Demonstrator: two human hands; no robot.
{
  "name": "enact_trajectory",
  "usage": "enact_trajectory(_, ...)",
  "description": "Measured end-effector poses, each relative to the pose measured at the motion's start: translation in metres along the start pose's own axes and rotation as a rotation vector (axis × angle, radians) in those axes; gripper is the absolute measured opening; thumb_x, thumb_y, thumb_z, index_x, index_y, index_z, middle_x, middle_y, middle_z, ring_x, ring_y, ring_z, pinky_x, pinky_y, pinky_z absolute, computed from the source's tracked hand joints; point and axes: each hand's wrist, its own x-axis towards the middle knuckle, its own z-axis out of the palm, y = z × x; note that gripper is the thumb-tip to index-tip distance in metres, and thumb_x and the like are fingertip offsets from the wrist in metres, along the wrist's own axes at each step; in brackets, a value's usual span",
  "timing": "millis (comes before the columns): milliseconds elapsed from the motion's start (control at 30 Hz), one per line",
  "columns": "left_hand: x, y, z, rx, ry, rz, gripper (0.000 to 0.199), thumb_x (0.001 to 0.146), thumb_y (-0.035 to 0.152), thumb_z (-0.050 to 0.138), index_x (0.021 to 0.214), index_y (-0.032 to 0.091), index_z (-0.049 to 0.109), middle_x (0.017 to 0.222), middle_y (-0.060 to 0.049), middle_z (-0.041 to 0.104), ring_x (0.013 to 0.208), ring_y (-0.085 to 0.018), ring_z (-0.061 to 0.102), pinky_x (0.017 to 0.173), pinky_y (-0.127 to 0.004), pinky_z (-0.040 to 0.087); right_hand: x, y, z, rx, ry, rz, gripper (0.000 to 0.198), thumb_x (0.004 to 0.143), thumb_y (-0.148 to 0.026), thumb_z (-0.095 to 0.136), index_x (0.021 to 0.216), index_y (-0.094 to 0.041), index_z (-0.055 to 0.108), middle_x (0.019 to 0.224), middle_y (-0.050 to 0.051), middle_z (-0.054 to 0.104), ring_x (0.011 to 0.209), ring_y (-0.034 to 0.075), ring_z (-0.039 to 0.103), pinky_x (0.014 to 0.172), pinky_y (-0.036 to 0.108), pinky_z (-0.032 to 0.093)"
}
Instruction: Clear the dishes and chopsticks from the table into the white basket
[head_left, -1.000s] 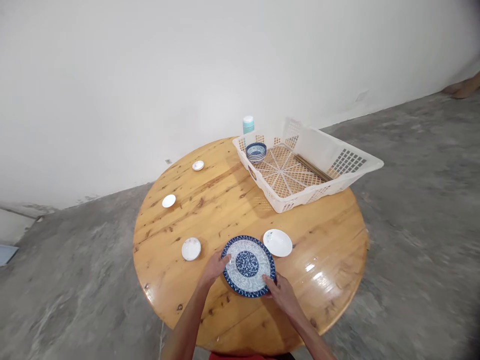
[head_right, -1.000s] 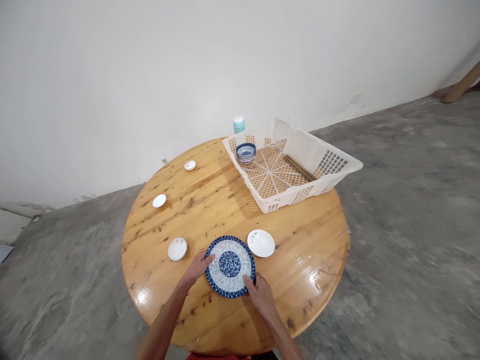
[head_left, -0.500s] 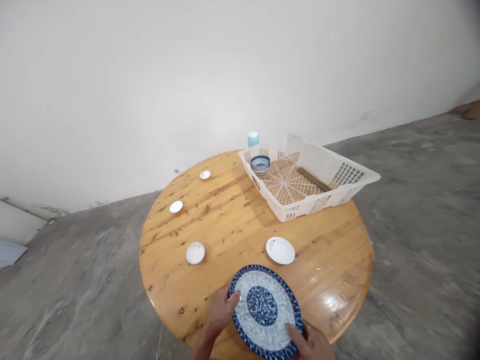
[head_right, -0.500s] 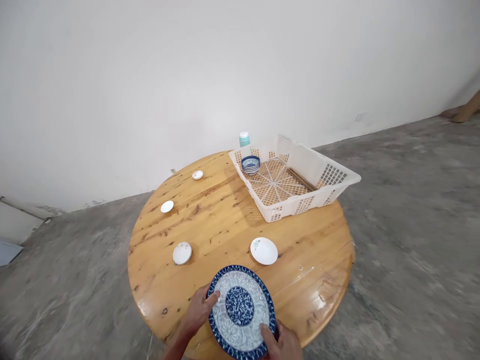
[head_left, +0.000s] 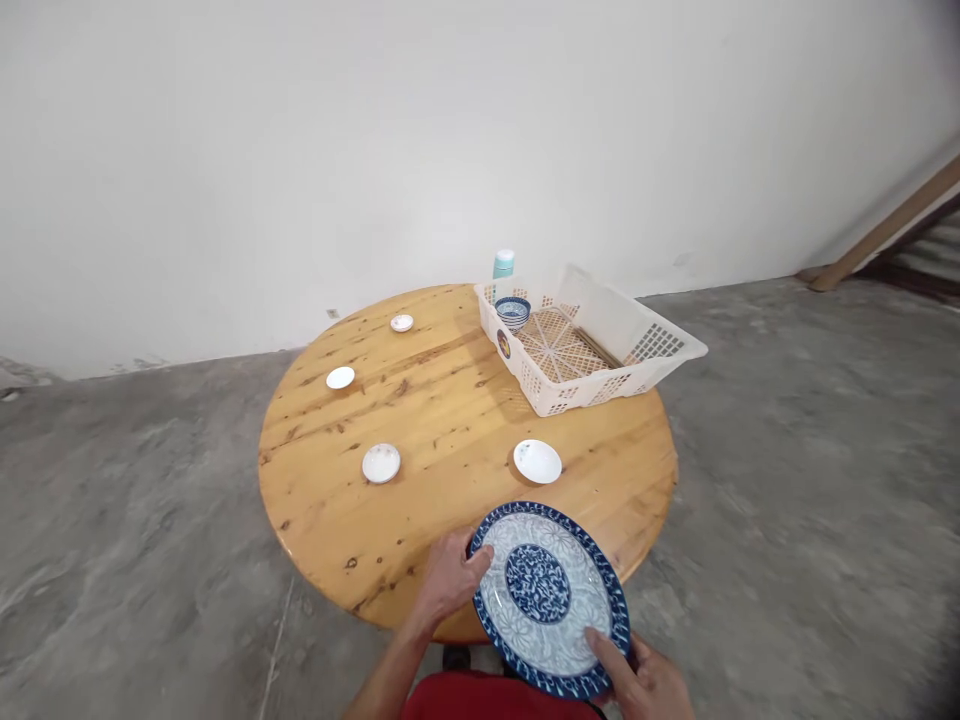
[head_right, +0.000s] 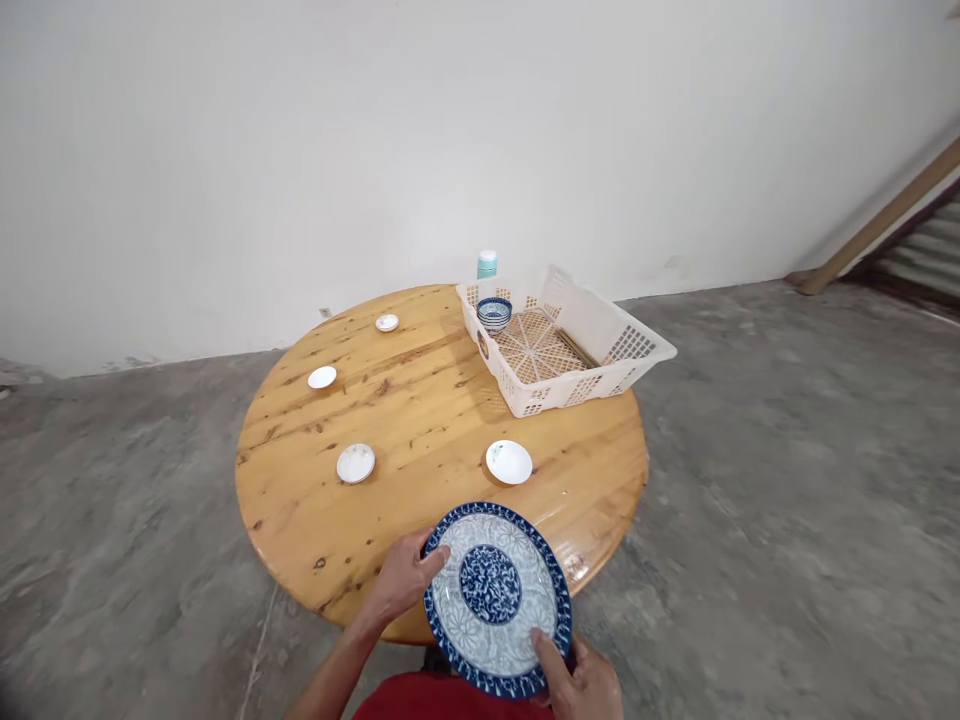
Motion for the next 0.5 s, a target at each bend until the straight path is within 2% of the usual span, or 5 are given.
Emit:
enact_trajectory(167, 0.002, 0.02, 0.009, 0.055, 0.041, -0.033, 0.024, 0.086, 0.035, 0.046, 0.069, 0.018, 0.052, 0.068, 0.002, 0.052, 0.069, -0.014, 0.047, 0.065, -0.026, 0.033, 0.014, -0.007, -0.018, 0.055, -0.056, 0.051, 0.046, 0.058, -0.063, 0.063, 0.065, -0.018, 0.06, 0.056, 0.004, 0.061, 0.05, 0.023, 0.061, 0.05, 0.032, 0.05)
enact_trajectory(267, 0.014, 0.044, 0.024, 0.063, 0.044, -0.044, 0.023, 0.086, 0.033, 0.045, 0.072, 0.018, 0.055, 0.071, 0.001, 0.055, 0.072, -0.015, 0.05, 0.067, -0.026, 0.035, 0.03, -0.014, -0.043, 0.048, -0.037, 0.013, 0.051, 0.057, -0.07, 0.06, 0.062, -0.019, 0.059, 0.054, 0.005, 0.06, 0.048, 0.023, 0.058, 0.05, 0.033, 0.049)
enact_trajectory(367, 0.028, 0.081, 0.052, 0.086, 0.049, -0.062, 0.023, 0.087, 0.033, 0.046, 0.075, 0.017, 0.057, 0.074, 0.0, 0.058, 0.073, -0.016, 0.052, 0.068, -0.026, 0.036, 0.05, -0.015, -0.088, 0.013, -0.094, -0.008, 0.051, 0.059, -0.07, 0.061, 0.063, -0.018, 0.061, 0.055, 0.006, 0.062, 0.05, 0.023, 0.059, 0.052, 0.033, 0.05)
enact_trajectory(500, 0.046, 0.136, 0.109, 0.055, 0.049, -0.082, 0.024, 0.087, 0.034, 0.045, 0.076, 0.017, 0.059, 0.074, 0.0, 0.059, 0.073, -0.016, 0.051, 0.067, -0.025, 0.037, 0.079, -0.017, -0.174, -0.069, -0.095, -0.02, 0.044, 0.066, -0.063, 0.063, 0.07, -0.019, 0.065, 0.059, 0.006, 0.064, 0.057, 0.024, 0.062, 0.054, 0.032, 0.051)
